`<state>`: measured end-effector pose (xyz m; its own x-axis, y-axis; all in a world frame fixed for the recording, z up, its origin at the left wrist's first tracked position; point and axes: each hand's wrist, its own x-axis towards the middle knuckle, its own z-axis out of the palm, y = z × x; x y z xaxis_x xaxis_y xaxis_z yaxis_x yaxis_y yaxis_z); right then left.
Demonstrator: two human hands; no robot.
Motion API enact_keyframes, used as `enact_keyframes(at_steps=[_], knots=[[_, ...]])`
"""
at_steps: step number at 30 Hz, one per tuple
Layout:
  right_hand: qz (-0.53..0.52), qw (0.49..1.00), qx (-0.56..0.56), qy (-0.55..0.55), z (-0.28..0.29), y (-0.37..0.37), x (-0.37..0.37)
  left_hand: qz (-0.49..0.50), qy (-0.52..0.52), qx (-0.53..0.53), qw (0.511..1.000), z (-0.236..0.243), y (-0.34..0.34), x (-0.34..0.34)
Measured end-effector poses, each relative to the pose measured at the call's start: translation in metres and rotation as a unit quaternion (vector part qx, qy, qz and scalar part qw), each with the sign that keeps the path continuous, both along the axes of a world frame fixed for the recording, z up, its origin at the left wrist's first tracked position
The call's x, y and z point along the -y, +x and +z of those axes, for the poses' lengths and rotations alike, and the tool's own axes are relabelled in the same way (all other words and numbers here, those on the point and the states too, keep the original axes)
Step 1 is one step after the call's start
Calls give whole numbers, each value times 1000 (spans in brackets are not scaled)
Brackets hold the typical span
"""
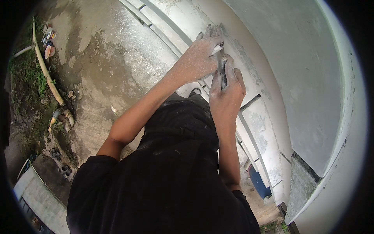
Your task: Applying putty or plaster to a wall ledge using a spatula.
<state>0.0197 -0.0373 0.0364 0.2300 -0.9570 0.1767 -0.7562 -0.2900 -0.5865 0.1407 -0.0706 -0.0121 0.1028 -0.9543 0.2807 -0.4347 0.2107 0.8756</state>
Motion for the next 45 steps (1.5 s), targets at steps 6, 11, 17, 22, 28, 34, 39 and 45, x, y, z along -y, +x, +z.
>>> enact_keyframes(at_steps=[6, 11, 17, 22, 28, 34, 39, 45], knots=[[19, 999, 19, -22, -17, 6, -1, -10, 28, 11, 999, 4, -1, 6], [7, 999, 49, -16, -13, -6, 7, -13, 12, -33, 999, 12, -2, 8], [6, 999, 31, -24, -13, -4, 6, 67, -79, 36, 994, -19, -18, 6], [21, 999, -28, -36, -13, -2, 22, -33, 100, 12, 994, 19, 8, 10], [30, 997, -1, -65, -16, -2, 25, -48, 130, 47, 989, 19, 9, 10], [27, 998, -15, -55, -12, 5, 31, -12, 60, 65, 996, 14, 14, 20], [22, 1000, 1, 0, 4, 4, 10, 15, 4, 66, 998, 8, 12, 1], [38, 995, 7, -91, -12, 2, 20, -46, 64, 16, 997, 13, 21, 12]])
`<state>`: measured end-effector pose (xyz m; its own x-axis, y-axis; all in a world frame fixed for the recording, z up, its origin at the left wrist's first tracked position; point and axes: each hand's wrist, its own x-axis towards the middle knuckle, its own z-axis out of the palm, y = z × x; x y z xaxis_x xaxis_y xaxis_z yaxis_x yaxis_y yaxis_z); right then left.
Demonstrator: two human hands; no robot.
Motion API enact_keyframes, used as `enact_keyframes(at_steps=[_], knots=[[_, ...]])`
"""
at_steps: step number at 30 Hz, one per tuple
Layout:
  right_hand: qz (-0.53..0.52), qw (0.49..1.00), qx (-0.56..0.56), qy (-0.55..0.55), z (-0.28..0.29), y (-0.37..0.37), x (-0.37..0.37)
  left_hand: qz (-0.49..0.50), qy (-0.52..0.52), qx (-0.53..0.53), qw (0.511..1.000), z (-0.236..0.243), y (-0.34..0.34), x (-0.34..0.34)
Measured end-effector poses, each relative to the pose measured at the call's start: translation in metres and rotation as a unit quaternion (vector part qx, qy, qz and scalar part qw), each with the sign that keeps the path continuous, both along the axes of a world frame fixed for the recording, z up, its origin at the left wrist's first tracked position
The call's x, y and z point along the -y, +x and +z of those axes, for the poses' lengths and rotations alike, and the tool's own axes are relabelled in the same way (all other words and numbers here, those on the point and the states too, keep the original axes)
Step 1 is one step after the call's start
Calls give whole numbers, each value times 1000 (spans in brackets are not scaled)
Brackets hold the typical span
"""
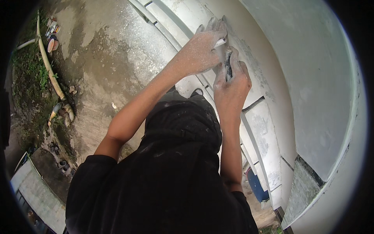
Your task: Applying putty or plaster to a wall ledge using a spatula.
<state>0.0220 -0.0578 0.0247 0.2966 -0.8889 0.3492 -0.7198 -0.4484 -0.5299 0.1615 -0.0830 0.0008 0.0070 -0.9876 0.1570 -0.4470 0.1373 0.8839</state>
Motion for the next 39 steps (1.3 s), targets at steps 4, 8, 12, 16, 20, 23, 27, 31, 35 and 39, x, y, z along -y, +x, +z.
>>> enact_keyframes(at_steps=[4, 8, 12, 16, 20, 23, 27, 31, 35, 39], knots=[[11, 999, 31, 16, -3, -4, 1, 133, -191, 49, 971, -35, -23, 4], [1, 999, 1, 54, 7, 2, 2, 23, -33, 66, 997, -3, 2, 2], [-10, 997, -30, 66, 6, 7, 6, 109, -126, 48, 985, -28, -16, 8], [-16, 995, 17, 96, 13, 3, -4, 24, -80, 36, 996, -13, -3, -2], [-10, 998, 1, 67, 1, 1, 0, 96, -144, 33, 984, -16, -15, 1], [-2, 997, -3, 78, 8, 6, 7, 24, -14, 73, 997, -13, -9, -4], [5, 999, -13, 46, 5, 5, 12, 74, -101, 92, 988, -11, 1, 18], [-8, 989, -9, 145, 17, 10, 7, 46, -15, 67, 997, -9, -1, -1], [-1, 999, -14, 52, 6, 2, 2, 59, -87, 120, 987, -16, -10, 3], [-3, 997, -35, 62, 4, 2, -4, 6, -2, 122, 993, -14, 2, -2]])
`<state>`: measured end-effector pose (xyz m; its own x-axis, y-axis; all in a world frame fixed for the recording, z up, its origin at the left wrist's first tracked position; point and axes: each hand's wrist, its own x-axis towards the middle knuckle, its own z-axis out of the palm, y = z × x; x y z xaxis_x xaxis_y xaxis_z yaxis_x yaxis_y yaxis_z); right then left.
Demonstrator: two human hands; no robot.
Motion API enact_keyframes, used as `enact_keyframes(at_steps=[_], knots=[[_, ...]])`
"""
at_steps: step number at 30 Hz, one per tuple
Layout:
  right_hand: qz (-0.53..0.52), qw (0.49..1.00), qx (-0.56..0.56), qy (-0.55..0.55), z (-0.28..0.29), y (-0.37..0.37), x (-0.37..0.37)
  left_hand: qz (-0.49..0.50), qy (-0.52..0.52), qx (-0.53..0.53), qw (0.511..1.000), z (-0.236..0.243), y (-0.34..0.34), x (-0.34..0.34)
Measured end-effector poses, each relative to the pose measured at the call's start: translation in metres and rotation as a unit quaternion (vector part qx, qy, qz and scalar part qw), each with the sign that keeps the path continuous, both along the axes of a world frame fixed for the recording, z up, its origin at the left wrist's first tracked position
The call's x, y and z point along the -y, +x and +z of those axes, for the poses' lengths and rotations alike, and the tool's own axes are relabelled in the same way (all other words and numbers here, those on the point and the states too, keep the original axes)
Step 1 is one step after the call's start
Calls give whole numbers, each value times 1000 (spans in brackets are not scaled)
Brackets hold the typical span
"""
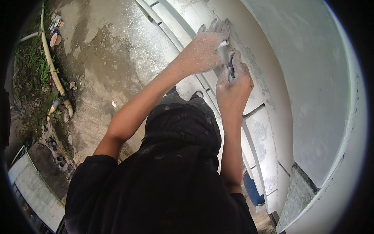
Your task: Applying putty or plaster to a wall ledge using a spatula.
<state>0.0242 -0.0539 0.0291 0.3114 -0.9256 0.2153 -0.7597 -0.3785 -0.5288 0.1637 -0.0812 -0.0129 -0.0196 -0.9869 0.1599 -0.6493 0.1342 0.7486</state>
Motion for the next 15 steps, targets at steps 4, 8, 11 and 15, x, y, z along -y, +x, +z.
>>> enact_keyframes(at_steps=[4, 8, 11, 15], knots=[[13, 999, 26, -12, -4, 13, 20, 50, -108, 6, 993, -10, 5, 20], [-7, 999, 43, 24, 1, 10, 9, 25, -41, -7, 999, -3, 4, 7], [-1, 998, 62, 8, -1, 7, 9, 51, -116, 12, 992, -7, 5, 15], [-8, 998, 62, 25, -2, 4, 0, 30, -74, -23, 997, -6, 11, 12]])
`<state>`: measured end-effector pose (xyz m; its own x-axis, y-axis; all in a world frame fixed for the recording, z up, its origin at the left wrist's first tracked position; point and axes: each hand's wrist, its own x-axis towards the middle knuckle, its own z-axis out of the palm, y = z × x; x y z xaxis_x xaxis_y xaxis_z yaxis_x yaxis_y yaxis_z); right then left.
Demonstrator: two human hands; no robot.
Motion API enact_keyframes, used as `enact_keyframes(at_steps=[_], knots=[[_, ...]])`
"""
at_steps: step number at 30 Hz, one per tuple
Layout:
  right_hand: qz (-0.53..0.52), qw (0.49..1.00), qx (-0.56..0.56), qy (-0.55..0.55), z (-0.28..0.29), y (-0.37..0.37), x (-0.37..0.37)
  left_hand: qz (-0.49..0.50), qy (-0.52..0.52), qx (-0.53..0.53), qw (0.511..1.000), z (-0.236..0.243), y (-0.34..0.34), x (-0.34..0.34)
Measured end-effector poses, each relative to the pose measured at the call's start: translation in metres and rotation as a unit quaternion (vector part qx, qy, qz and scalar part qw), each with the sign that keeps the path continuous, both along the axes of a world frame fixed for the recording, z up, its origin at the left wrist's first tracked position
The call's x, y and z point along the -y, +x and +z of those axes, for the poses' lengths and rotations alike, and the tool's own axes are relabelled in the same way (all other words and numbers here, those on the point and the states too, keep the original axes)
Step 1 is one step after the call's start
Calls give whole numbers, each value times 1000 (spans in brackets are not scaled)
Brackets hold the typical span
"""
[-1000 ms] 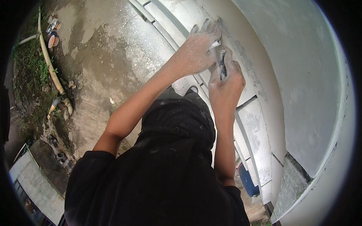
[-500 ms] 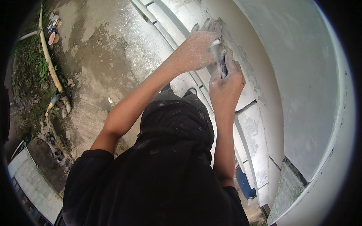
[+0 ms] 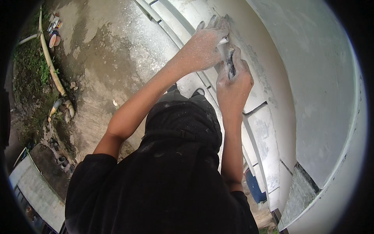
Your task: Applying putty or plaster to a wall ledge using a spatula.
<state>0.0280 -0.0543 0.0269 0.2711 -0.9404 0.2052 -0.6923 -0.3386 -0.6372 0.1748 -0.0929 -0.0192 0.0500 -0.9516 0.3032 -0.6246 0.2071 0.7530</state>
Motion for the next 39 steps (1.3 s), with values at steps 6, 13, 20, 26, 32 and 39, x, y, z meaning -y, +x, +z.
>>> enact_keyframes(at_steps=[6, 13, 20, 26, 32, 39], knots=[[-2, 1000, 16, 0, -7, 30, 7, 1, 66, 17, 998, 14, 4, 12], [-9, 1000, 11, 13, 0, 16, 4, -5, 54, -57, 997, 17, 0, -3], [4, 999, 46, -24, -4, 10, 15, 36, 18, 12, 999, 10, -11, 2], [-6, 999, 25, 21, 1, 17, 14, 74, -72, 5, 995, 3, -16, -6], [-20, 999, 16, 30, 2, 17, 12, -13, 80, -46, 996, 18, -3, 1], [30, 999, 0, -27, -3, 29, 28, 22, 55, -68, 996, 22, 20, 7]])
